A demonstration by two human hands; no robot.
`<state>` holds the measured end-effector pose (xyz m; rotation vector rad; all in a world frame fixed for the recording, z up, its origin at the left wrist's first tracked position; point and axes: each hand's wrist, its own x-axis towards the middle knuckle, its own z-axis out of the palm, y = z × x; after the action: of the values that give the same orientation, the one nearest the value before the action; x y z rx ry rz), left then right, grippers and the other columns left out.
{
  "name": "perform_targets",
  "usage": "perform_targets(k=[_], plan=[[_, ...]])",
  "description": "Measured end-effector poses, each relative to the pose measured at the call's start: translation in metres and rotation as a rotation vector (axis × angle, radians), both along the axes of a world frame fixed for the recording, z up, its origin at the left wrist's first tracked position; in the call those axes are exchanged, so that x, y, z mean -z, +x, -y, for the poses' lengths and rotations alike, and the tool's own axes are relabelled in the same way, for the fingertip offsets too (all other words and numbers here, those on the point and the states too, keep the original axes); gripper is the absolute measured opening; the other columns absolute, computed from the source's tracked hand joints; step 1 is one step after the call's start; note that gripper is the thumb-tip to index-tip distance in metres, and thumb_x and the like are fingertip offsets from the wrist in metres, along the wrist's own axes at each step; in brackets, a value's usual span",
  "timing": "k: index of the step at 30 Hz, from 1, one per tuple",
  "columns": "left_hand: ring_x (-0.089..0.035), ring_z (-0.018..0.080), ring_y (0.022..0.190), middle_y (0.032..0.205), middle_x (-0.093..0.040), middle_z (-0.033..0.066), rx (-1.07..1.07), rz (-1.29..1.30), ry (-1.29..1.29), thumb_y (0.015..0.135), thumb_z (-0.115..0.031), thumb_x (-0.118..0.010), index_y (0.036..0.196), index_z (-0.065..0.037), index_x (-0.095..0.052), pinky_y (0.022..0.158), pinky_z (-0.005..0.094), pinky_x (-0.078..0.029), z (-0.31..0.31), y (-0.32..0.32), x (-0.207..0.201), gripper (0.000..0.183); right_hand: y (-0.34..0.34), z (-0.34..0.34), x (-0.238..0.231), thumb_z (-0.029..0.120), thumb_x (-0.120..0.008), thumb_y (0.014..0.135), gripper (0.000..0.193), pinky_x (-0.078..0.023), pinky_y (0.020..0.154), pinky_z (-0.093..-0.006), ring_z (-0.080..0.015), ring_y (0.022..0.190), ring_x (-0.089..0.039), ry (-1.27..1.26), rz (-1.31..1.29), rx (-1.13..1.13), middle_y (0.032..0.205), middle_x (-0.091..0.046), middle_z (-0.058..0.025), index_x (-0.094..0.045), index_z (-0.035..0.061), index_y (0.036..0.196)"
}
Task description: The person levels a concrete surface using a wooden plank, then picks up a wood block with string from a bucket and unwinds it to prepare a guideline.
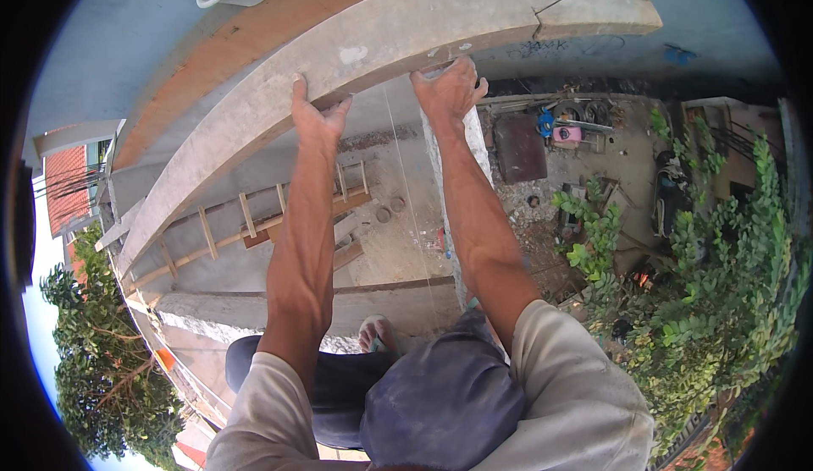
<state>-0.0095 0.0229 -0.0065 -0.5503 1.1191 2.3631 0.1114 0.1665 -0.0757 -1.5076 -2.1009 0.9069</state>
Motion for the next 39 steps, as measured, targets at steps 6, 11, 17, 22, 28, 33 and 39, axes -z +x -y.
perform_targets(k=[6,11,17,22,28,33,39], plan=[[-0.025,0.0426,0.150,0.160,-0.027,0.0226,-0.025,0.016,-0.005,0.094,-0.033,-0.072,0.156,-0.007,-0.028,0.123,0.0644,-0.016,0.005,0.011,-0.003,0.081,0.010,0.007,0.006,0.053,-0.087,0.068,0.079,-0.024,0.116,-0.0602,-0.0351,0.120,-0.053,0.056,-0.015,0.033,0.111,-0.058,-0.0184,-0.052,-0.0037,0.111],[-0.026,0.0425,0.150,0.160,-0.029,0.0220,-0.004,0.030,0.004,0.093,-0.033,-0.073,0.155,-0.007,-0.029,0.123,0.0645,-0.014,0.028,0.046,0.003,0.081,0.049,0.024,0.011,0.053,-0.087,0.068,0.084,-0.021,0.119,-0.0597,-0.0390,0.120,-0.052,0.023,-0.014,-0.022,0.113,-0.055,-0.0218,-0.050,-0.0067,0.113],[-0.025,0.0420,0.150,0.160,-0.029,0.0202,-0.028,0.090,-0.001,0.092,-0.031,-0.074,0.156,-0.008,-0.029,0.123,0.0650,-0.014,0.040,0.071,-0.005,0.082,0.081,0.040,0.001,0.053,-0.086,0.070,0.088,-0.020,0.119,-0.0612,-0.0409,0.119,-0.053,0.035,0.081,-0.033,0.112,-0.056,-0.0230,-0.049,-0.0109,0.118],[-0.025,0.0419,0.150,0.161,-0.029,0.0195,-0.043,0.108,-0.011,0.092,-0.030,-0.074,0.156,-0.008,-0.028,0.123,0.0654,-0.016,0.052,0.090,-0.005,0.081,0.099,0.050,-0.001,0.053,-0.085,0.071,0.088,-0.021,0.119,-0.0607,-0.0413,0.119,-0.052,-0.009,0.148,-0.025,0.115,-0.055,-0.0232,-0.050,-0.0104,0.120],[-0.031,0.0399,0.147,0.159,-0.032,0.0183,-0.041,0.094,-0.012,0.095,-0.028,-0.070,0.155,-0.009,-0.030,0.122,0.0647,-0.022,0.062,0.114,-0.003,0.075,0.130,0.060,-0.001,0.053,-0.084,0.073,0.090,-0.027,0.115,-0.0593,-0.0436,0.127,-0.048,-0.065,0.006,-0.039,0.122,-0.055,-0.0282,-0.049,-0.0122,0.124],[-0.037,0.0382,0.144,0.154,-0.038,0.0171,-0.045,0.050,-0.019,0.095,-0.027,-0.070,0.153,-0.008,-0.033,0.121,0.0624,-0.026,0.066,0.119,-0.002,0.071,0.192,0.038,-0.071,0.031,-0.084,0.081,0.050,-0.045,0.103,-0.0530,-0.0398,0.106,-0.065,-0.249,0.091,-0.315,0.107,-0.068,-0.0226,-0.067,-0.0030,0.114],[-0.040,0.0375,0.140,0.150,-0.044,0.0149,-0.096,0.068,0.003,0.093,-0.028,-0.072,0.152,-0.009,-0.035,0.120,0.0618,-0.028,0.059,0.122,-0.003,0.072,0.095,-0.068,-0.145,0.047,-0.066,0.095,0.050,-0.050,0.098,-0.0497,-0.0371,0.108,-0.068,0.761,-0.056,-0.739,0.115,-0.071,-0.0205,-0.071,0.0027,0.117]])
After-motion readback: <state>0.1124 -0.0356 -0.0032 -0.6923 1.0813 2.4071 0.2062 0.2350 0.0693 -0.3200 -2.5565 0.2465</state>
